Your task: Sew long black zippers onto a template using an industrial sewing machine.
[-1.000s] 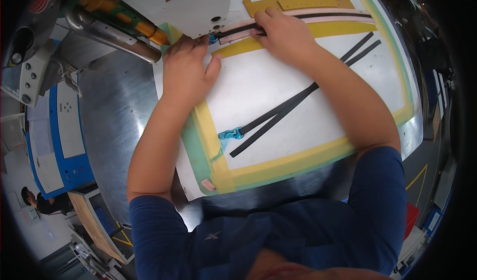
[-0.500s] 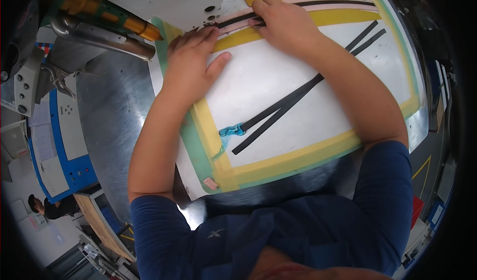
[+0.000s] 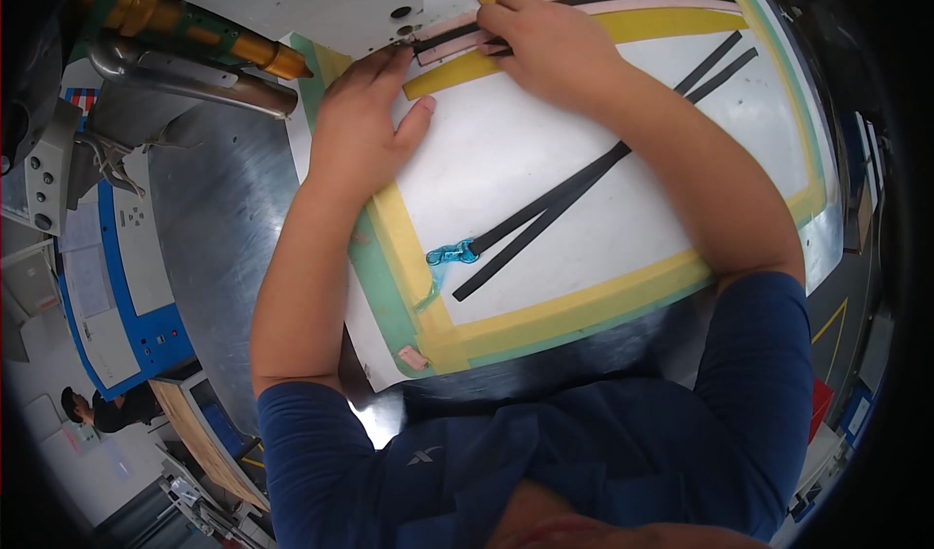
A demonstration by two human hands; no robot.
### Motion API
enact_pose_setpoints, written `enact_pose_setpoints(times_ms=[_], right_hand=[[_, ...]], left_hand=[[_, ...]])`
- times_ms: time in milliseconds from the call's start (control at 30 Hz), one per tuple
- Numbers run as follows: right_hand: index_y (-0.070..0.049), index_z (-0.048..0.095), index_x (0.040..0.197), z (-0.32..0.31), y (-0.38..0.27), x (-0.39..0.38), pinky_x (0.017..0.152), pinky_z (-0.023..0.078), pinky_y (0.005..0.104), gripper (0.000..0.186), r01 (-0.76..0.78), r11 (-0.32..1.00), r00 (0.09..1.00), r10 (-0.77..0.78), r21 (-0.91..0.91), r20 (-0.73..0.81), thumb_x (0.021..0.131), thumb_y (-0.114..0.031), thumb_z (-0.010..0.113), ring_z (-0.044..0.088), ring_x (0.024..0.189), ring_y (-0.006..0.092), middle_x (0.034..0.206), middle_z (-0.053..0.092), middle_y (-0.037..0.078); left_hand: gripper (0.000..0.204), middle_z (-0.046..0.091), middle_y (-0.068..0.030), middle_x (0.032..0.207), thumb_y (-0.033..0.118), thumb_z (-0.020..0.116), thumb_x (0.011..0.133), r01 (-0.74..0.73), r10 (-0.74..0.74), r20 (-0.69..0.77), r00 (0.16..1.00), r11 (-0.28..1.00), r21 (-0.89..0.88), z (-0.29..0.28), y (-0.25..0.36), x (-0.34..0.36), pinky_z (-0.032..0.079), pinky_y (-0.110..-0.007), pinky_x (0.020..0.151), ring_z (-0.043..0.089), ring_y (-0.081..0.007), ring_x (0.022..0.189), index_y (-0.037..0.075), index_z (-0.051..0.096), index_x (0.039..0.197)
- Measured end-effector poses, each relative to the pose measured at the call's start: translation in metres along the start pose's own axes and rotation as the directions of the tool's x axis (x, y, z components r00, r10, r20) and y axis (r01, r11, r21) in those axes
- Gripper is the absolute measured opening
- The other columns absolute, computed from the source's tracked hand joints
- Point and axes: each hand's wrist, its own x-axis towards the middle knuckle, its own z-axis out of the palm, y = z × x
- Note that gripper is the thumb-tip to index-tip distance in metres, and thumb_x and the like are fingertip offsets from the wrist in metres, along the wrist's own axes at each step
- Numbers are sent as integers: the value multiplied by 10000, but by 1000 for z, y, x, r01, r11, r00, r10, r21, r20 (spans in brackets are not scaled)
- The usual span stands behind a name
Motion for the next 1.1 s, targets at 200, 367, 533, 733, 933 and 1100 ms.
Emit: enact_pose_setpoints(times_ms=[200,367,533,733,933,1100], right_hand=[[-109,699,1257,6,-8,-4,838,593,419,352,160,987,987,-160,31,14,906,-137,706,709,1017,304,1190,658,63],[-108,690,1299,5,-12,-3,835,592,418,376,166,986,985,-166,2,40,925,-137,676,713,1011,296,1199,656,65],[-110,687,1312,3,-18,-1,822,590,415,345,165,986,983,-162,-36,82,978,-183,639,718,999,279,1191,655,61],[-152,698,1293,-1,-21,2,821,590,425,300,196,978,979,-193,-64,62,1013,-231,628,718,993,279,1170,664,53],[-155,706,1288,-2,-27,1,829,592,441,310,166,983,982,-158,-80,103,998,-248,645,715,1004,302,1160,673,67],[-164,697,1327,-1,-24,-1,837,593,440,353,172,980,983,-165,-102,78,987,-241,640,713,1004,323,1213,682,79]], left_hand=[[510,658,-201,1354,291,711,938,56,-55,84,995,998,-8,-2,6,3,507,-433,1048,637,-390,1221,3,666,1357],[508,647,-191,1356,299,689,933,71,-76,86,993,996,53,-1,14,3,488,-455,1061,635,-380,1207,-5,670,1340],[486,644,-180,1359,276,663,936,108,-110,79,991,994,33,2,10,2,484,-464,1057,625,-371,1215,-4,674,1333],[450,646,-153,1353,264,652,941,114,-116,41,992,993,41,3,11,-2,475,-471,1059,619,-351,1223,19,686,1317],[455,650,-116,1350,273,658,934,145,-148,50,988,988,58,7,13,-7,471,-471,1062,616,-330,1232,34,678,1320],[447,660,-90,1320,290,648,944,102,-102,1,995,990,94,12,16,-9,469,-464,1066,617,-299,1231,43,686,1315]])
